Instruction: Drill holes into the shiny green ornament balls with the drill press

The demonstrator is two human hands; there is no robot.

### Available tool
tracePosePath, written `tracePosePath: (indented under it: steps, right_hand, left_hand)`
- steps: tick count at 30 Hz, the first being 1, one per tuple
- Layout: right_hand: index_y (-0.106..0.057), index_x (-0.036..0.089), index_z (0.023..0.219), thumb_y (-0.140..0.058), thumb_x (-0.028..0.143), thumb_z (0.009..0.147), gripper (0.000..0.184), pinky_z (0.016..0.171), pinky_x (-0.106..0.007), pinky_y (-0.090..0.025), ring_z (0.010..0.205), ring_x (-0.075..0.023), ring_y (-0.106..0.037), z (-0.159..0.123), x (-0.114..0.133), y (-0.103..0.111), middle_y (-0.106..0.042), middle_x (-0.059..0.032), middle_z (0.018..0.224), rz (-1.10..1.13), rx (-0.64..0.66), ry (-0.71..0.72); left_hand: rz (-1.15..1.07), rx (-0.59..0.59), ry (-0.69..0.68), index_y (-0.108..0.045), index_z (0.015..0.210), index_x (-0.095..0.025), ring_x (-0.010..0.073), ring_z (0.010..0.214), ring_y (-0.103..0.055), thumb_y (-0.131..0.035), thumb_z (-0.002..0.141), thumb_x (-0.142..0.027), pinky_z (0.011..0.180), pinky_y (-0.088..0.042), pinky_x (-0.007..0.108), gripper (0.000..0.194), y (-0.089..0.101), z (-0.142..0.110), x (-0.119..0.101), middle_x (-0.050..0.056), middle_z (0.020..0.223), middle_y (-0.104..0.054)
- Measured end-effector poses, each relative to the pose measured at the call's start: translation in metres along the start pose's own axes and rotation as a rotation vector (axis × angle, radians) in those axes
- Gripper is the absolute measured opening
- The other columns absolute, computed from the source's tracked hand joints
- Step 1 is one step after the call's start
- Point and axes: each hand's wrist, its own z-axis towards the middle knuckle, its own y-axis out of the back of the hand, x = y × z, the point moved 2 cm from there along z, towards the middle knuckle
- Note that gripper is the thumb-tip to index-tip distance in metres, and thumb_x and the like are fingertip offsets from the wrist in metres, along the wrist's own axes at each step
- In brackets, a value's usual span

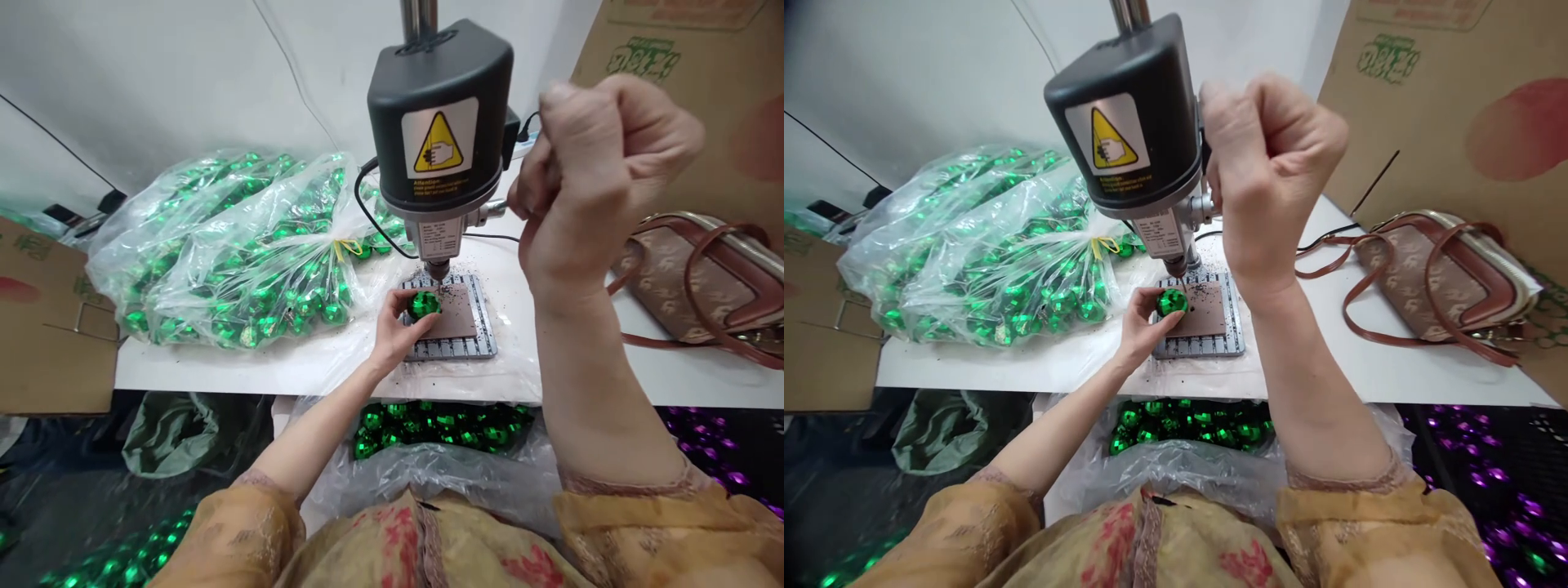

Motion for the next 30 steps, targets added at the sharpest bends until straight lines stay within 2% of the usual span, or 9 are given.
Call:
tracePosePath:
  steps: [3, 6, 8, 11, 14, 18, 22, 26, 30]
  right_hand:
    - [-0.032, 0.024, 0.056, -0.059, 0.012, 0.085, 0.041, 0.040, -0.026, -0.019, 0.035, -0.0064, -0.031, 0.002, -0.004, 0.000, -0.033, 0.0083, 0.042, 0.025, 0.010, 0.046]
    - [-0.034, 0.025, 0.057, -0.059, 0.013, 0.084, 0.039, 0.041, -0.026, -0.016, 0.035, -0.0067, -0.031, -0.001, -0.005, 0.000, -0.033, 0.0077, 0.042, 0.063, 0.003, 0.048]
    - [-0.035, 0.024, 0.057, -0.059, 0.014, 0.084, 0.037, 0.042, -0.026, -0.017, 0.036, -0.0065, -0.031, -0.002, -0.004, 0.000, -0.033, 0.0071, 0.043, 0.065, -0.010, 0.030]
    - [-0.033, 0.024, 0.056, -0.060, 0.015, 0.083, 0.040, 0.041, -0.026, -0.017, 0.034, -0.0066, -0.029, -0.003, -0.004, -0.001, -0.032, 0.0075, 0.041, 0.077, -0.018, 0.051]
    - [-0.033, 0.024, 0.053, -0.061, 0.016, 0.082, 0.041, 0.038, -0.028, -0.015, 0.033, -0.0064, -0.028, -0.003, -0.004, -0.001, -0.032, 0.0075, 0.039, 0.086, -0.026, 0.051]
    - [-0.035, 0.023, 0.052, -0.062, 0.015, 0.082, 0.041, 0.038, -0.028, -0.017, 0.033, -0.0052, -0.029, -0.005, -0.002, 0.000, -0.035, 0.0073, 0.039, 0.070, -0.040, 0.043]
    - [-0.034, 0.023, 0.052, -0.061, 0.015, 0.082, 0.041, 0.037, -0.028, -0.017, 0.034, -0.0053, -0.031, -0.006, 0.000, 0.001, -0.035, 0.0073, 0.040, 0.047, -0.038, 0.007]
    - [-0.034, 0.022, 0.050, -0.061, 0.016, 0.081, 0.042, 0.039, -0.028, -0.017, 0.035, -0.0042, -0.031, -0.008, 0.003, 0.001, -0.034, 0.0072, 0.040, 0.032, -0.045, -0.012]
    - [-0.033, 0.020, 0.047, -0.059, 0.016, 0.082, 0.044, 0.041, -0.026, -0.019, 0.036, -0.0021, -0.033, -0.009, 0.003, 0.001, -0.033, 0.0070, 0.040, -0.009, -0.034, -0.025]
  left_hand:
    - [0.108, 0.125, -0.070, -0.059, 0.104, -0.020, 0.0174, 0.089, -0.065, -0.083, 0.074, -0.038, 0.080, -0.052, 0.030, 0.042, 0.028, -0.034, -0.021, 0.005, 0.098, -0.067]
    - [0.260, 0.557, -0.186, -0.062, 0.108, -0.021, 0.0197, 0.088, -0.066, -0.079, 0.077, -0.040, 0.078, -0.053, 0.031, 0.040, 0.052, -0.078, -0.031, 0.006, 0.097, -0.068]
    - [0.434, 0.760, -0.255, -0.064, 0.115, -0.023, 0.0230, 0.093, -0.067, -0.073, 0.083, -0.042, 0.081, -0.054, 0.034, 0.038, 0.065, -0.106, -0.028, 0.010, 0.108, -0.070]
    - [0.652, 0.851, -0.329, -0.066, 0.120, -0.026, 0.0278, 0.104, -0.067, -0.065, 0.089, -0.045, 0.089, -0.053, 0.041, 0.037, 0.075, -0.132, -0.018, 0.014, 0.131, -0.065]
    - [0.679, 0.831, -0.493, -0.066, 0.118, -0.026, 0.0247, 0.102, -0.068, -0.059, 0.092, -0.035, 0.089, -0.054, 0.040, 0.028, 0.076, -0.134, -0.014, 0.012, 0.125, -0.068]
    - [0.632, 0.519, -0.597, -0.067, 0.104, -0.024, 0.0222, 0.099, -0.067, -0.050, 0.089, -0.013, 0.087, -0.054, 0.038, 0.025, 0.077, -0.078, -0.016, 0.010, 0.109, -0.072]
    - [0.748, 0.267, -0.312, -0.064, 0.093, -0.021, 0.0255, 0.099, -0.062, -0.049, 0.083, -0.005, 0.093, -0.049, 0.042, 0.024, 0.078, 0.029, 0.001, 0.009, 0.097, -0.067]
    - [0.810, 0.140, -0.029, -0.056, 0.085, -0.017, 0.0293, 0.109, -0.054, -0.056, 0.081, -0.002, 0.104, -0.042, 0.043, 0.016, 0.076, 0.124, 0.027, 0.012, 0.099, -0.061]
    - [0.790, 0.113, -0.002, -0.052, 0.083, -0.015, 0.0292, 0.113, -0.051, -0.066, 0.082, -0.010, 0.106, -0.040, 0.040, 0.015, 0.073, 0.166, 0.042, 0.014, 0.100, -0.060]
